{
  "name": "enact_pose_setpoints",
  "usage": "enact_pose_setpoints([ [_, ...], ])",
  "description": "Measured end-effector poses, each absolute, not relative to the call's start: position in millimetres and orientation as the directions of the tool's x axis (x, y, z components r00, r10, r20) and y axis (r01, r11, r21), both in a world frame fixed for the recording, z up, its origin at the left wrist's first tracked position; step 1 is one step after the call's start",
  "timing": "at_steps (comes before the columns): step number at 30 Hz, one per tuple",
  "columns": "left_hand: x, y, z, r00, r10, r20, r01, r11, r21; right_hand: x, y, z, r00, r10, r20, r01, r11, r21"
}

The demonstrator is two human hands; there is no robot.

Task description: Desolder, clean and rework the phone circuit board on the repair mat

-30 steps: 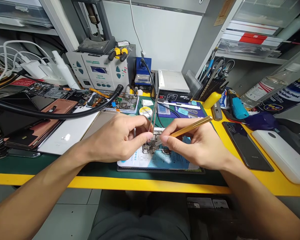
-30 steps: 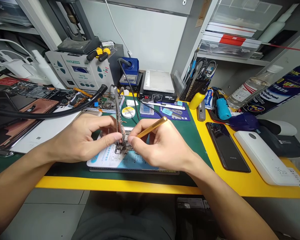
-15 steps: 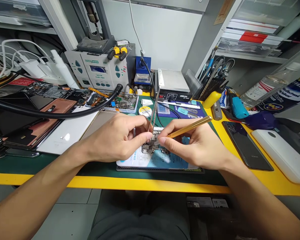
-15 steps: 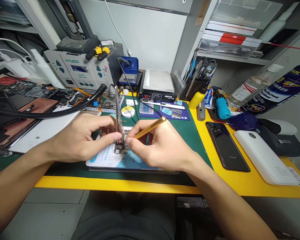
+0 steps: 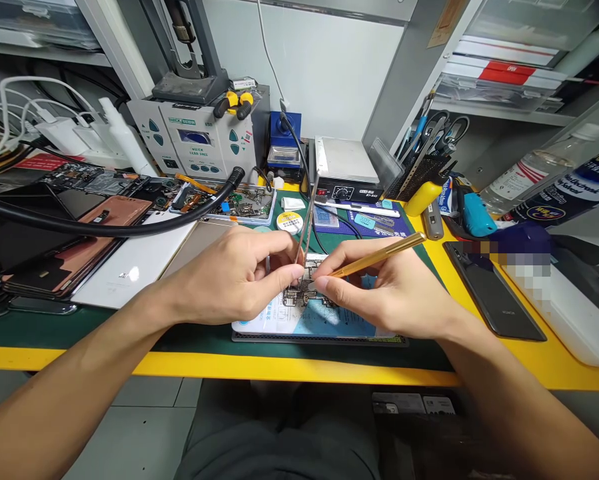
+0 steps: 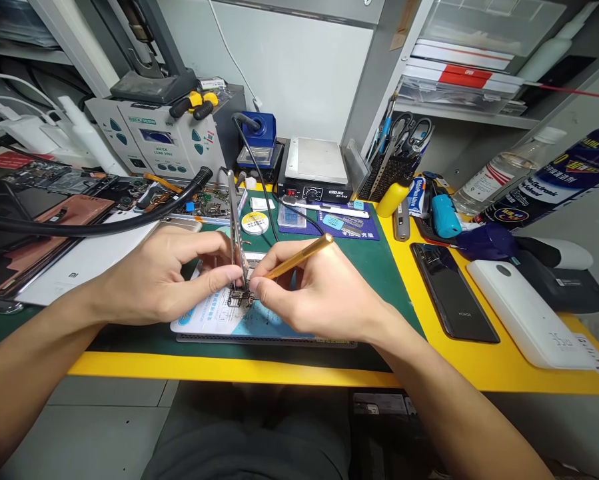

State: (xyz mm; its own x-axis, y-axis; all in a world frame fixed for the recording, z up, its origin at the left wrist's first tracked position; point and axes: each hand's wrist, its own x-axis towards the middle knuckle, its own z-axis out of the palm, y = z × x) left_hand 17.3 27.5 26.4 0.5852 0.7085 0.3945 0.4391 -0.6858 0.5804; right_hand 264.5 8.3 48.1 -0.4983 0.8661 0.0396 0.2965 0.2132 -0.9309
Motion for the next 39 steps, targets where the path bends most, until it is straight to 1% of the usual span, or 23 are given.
enact_pose_setpoints([
  [9, 18.2, 26.8, 28.4, 0.586, 0.704, 0.400, 0.443, -0.692, 0.570, 264.1, 9.5, 48.3, -0.490, 0.871, 0.040, 0.294, 0.208, -0.933],
  [19, 16.9, 27.1, 26.4, 0.592, 0.705, 0.390, 0.450, -0.691, 0.566, 266.5, 8.9, 48.9, -0.492, 0.868, 0.066, 0.310, 0.245, -0.918],
  [39, 17.3, 27.5, 27.6, 0.592, 0.709, 0.383, 0.455, -0.687, 0.566, 265.3, 8.8, 48.7, -0.509, 0.856, 0.096, 0.270, 0.264, -0.926],
])
